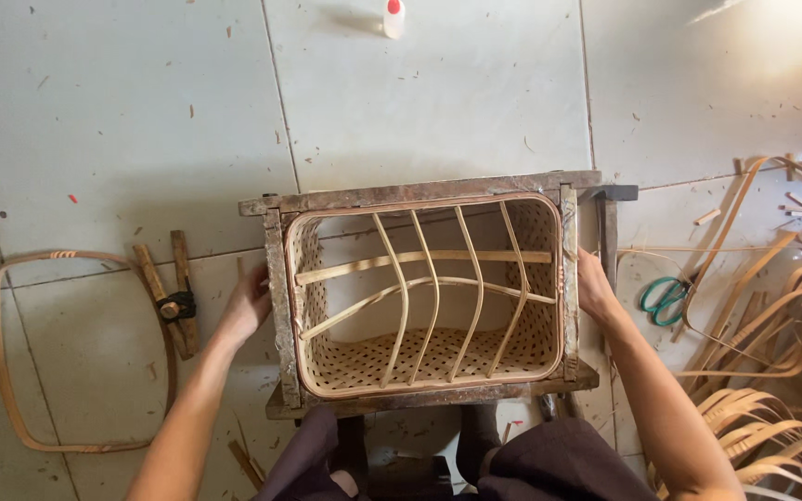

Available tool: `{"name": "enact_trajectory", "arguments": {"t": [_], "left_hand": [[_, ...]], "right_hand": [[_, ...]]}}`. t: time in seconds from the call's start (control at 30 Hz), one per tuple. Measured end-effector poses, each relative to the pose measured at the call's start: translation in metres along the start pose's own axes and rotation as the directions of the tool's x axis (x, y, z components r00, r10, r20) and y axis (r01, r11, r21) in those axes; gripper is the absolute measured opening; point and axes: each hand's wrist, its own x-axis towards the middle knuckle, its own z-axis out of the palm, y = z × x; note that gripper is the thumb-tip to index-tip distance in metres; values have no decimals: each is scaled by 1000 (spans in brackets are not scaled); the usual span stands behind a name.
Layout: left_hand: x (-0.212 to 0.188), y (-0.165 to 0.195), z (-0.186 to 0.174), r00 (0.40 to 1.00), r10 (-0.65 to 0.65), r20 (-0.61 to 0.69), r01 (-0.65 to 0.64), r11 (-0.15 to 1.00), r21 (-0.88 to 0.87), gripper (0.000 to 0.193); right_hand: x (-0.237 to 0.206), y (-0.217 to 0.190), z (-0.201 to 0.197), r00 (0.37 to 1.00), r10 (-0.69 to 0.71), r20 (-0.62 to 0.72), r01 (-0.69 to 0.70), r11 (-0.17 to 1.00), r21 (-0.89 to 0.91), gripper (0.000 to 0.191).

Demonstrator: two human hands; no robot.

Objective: The person applies glue to the edge of a partially woven basket, then inserts and secures thin wooden strips into the basket frame using a hammer and chisel. They repeatedly adjust and tap the strips to fit them into place.

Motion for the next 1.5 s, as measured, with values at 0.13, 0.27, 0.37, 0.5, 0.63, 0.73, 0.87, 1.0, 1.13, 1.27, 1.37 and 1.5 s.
{"name": "enact_trajectory", "arguments": {"t": [0.13, 0.27, 0.37, 0.5, 0.63, 0.73, 0.87, 1.0, 1.13, 1.27, 1.37, 1.5], "left_hand": [[3, -12, 1, 1000, 29, -4, -28, 996, 85, 47], [-17, 16, -1, 1000, -2, -22, 2, 1000, 18, 47], [-39, 44, -5, 995, 85, -59, -92, 989, -114, 50], [-56, 72, -10, 982, -187, -37, 182, 976, -122, 49], [-61, 79, -10, 995, -67, -80, 51, 981, -189, 42], [-64, 67, -6, 975, -214, -66, 196, 958, -209, 59], [-71, 41, -15, 986, -137, -97, 144, 987, 69, 49], [-58, 32, -47, 971, 39, -235, -72, 989, -132, 39], [-36, 45, -57, 924, 157, -349, -231, 956, -180, 35], [-25, 56, -28, 854, 240, -461, -326, 938, -115, 39], [-21, 58, -11, 813, 473, -340, -138, 723, 676, 46], [-39, 59, 2, 692, 667, -277, -250, 581, 774, 22]], "right_hand": [[1, 0, 1, 988, 89, 129, -101, 991, 93, 28], [-16, -2, -7, 990, 78, 114, -84, 996, 42, 27], [-30, -8, -17, 990, 45, 131, -46, 999, 10, 29], [-39, -12, -31, 983, 45, 179, -26, 994, -105, 28], [-40, -3, -36, 980, -58, 188, 76, 993, -88, 31], [-45, 13, -39, 967, -188, 170, 214, 965, -150, 29], [-63, 36, -69, 945, -304, 124, 323, 925, -201, 25], [-58, 47, -122, 929, -337, -149, 319, 938, -132, 29], [-47, 38, -138, 941, -172, -291, 242, 944, 225, 32], [-42, 24, -94, 973, -91, -212, 184, 861, 474, 37], [-38, 18, -49, 989, -93, -117, 143, 810, 569, 41], [-41, 11, -16, 991, -104, -79, 131, 839, 529, 44]]}}
